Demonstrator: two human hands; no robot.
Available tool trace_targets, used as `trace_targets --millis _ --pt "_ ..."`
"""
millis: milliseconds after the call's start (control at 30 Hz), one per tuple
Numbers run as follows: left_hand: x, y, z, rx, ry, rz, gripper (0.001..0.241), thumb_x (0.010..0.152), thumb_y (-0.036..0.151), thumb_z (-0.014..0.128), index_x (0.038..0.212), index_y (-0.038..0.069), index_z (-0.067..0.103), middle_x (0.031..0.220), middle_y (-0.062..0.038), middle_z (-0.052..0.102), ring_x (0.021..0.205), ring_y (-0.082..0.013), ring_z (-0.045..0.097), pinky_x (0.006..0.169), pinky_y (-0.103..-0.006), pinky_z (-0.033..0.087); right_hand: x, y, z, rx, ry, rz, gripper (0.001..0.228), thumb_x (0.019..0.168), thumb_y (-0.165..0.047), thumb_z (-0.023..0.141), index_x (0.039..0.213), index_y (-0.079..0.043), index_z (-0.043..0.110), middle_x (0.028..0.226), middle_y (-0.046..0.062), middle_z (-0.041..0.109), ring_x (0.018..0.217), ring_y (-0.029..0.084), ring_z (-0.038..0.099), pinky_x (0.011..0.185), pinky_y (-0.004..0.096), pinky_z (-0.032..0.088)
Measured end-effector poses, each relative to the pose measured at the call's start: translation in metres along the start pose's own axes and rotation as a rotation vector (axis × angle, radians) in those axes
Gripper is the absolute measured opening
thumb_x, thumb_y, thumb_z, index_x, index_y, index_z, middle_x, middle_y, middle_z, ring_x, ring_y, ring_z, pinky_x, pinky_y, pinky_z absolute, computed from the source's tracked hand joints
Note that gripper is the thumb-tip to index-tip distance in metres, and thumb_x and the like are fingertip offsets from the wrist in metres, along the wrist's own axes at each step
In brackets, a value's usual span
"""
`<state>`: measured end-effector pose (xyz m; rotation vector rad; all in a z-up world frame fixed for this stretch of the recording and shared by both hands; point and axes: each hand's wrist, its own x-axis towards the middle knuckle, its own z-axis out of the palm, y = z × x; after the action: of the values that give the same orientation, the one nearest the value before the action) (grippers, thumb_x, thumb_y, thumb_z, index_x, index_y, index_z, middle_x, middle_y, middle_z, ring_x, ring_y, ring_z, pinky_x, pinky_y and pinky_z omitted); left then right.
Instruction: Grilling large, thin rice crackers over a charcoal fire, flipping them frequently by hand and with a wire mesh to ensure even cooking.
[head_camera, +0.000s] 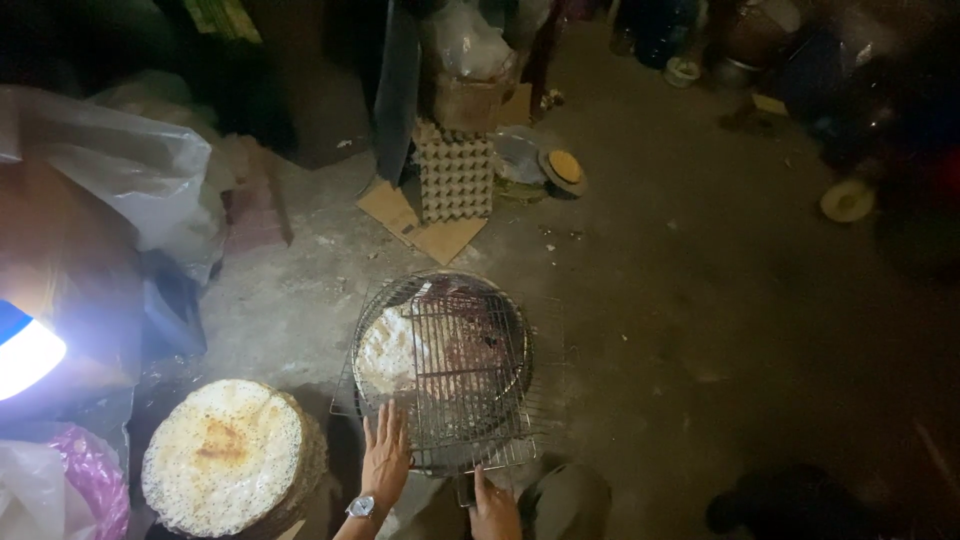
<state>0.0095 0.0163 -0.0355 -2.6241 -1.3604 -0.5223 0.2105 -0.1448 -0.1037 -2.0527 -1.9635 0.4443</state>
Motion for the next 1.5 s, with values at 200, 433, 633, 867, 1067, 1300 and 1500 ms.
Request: trace_targets --millis 200,433,633,867,1067,1300,1500 --pt "0.004 -0.002 -0.004 0.036 -0.16 -0.003 0.072 0.075 0.021 0.056 0.138 -0.003 0.03 0.156 -0.024 0.006 0.144 -0.0413 0.007 0.114 -0.0623 0.007 -0.001 -0.009 -0.009 -0.006 0.094 -0.029 0.079 0.08 -0.011 0.065 0.145 0.006 0.022 0.08 0.015 0.064 0.067 0.03 0.061 0.074 0.045 0.047" --pt "0.007 -0.003 -0.005 0.056 0.063 0.029 0.095 0.056 0.019 0.062 0.141 -0.003 0.025 0.157 -0.025 0.01 0.146 -0.0395 0.009 0.115 -0.0602 0.009 0.001 -0.009 -0.014 -0.009 0.129 -0.088 0.077 0.078 -0.011 0.065 0.141 0.011 0.026 0.081 0.019 0.066 0.063 0.031 0.062 0.064 0.042 0.05" --pt "0.009 -0.004 -0.006 0.057 0.037 0.05 0.088 0.059 0.015 0.06 0.139 -0.005 0.027 0.156 -0.027 0.009 0.145 -0.0424 0.009 0.115 -0.062 0.009 0.001 -0.014 -0.018 0.039 0.057 -0.014 0.079 0.082 -0.017 0.067 0.143 0.007 0.022 0.092 0.018 0.069 0.068 0.03 0.065 0.093 0.069 0.031" --pt "0.017 -0.004 -0.011 0.078 0.126 0.06 0.101 0.055 0.022 0.06 0.144 -0.002 0.02 0.158 -0.023 0.009 0.146 -0.0375 0.011 0.117 -0.0582 0.008 0.001 -0.013 -0.026 0.068 0.079 -0.064 0.08 0.08 -0.011 0.067 0.142 0.01 0.021 0.11 0.024 0.062 0.073 0.035 0.065 0.065 0.045 0.049" --pt "0.029 -0.004 -0.023 0.061 0.09 0.1 0.102 0.05 0.003 0.053 0.147 0.0 0.019 0.155 -0.019 0.017 0.146 -0.035 0.014 0.117 -0.056 0.011 -0.002 -0.026 -0.048 0.059 0.2 -0.049 0.082 0.075 -0.016 0.076 0.14 0.005 0.032 0.1 0.02 0.067 0.074 0.03 0.068 0.073 0.039 0.051" --pt "0.073 -0.005 -0.061 -0.237 0.067 0.185 0.05 0.072 0.001 0.049 0.122 -0.004 0.052 0.143 -0.022 0.04 0.138 -0.0371 0.031 0.117 -0.0512 0.018 0.009 -0.064 -0.164 0.194 0.386 0.06 0.073 0.069 -0.018 0.081 0.135 -0.012 0.051 0.069 0.0 0.065 0.059 0.015 0.058 0.062 0.03 0.048" --pt "0.15 0.015 -0.185 -0.23 0.222 0.273 0.022 0.074 0.01 0.058 0.093 0.0 0.061 0.101 -0.013 0.057 0.096 -0.0287 0.055 0.087 -0.0376 0.046 0.048 -0.091 -0.32 0.154 0.59 -0.109 0.062 0.075 -0.012 0.074 0.131 -0.001 0.05 0.089 0.01 0.071 0.072 0.018 0.064 0.063 0.029 0.054"
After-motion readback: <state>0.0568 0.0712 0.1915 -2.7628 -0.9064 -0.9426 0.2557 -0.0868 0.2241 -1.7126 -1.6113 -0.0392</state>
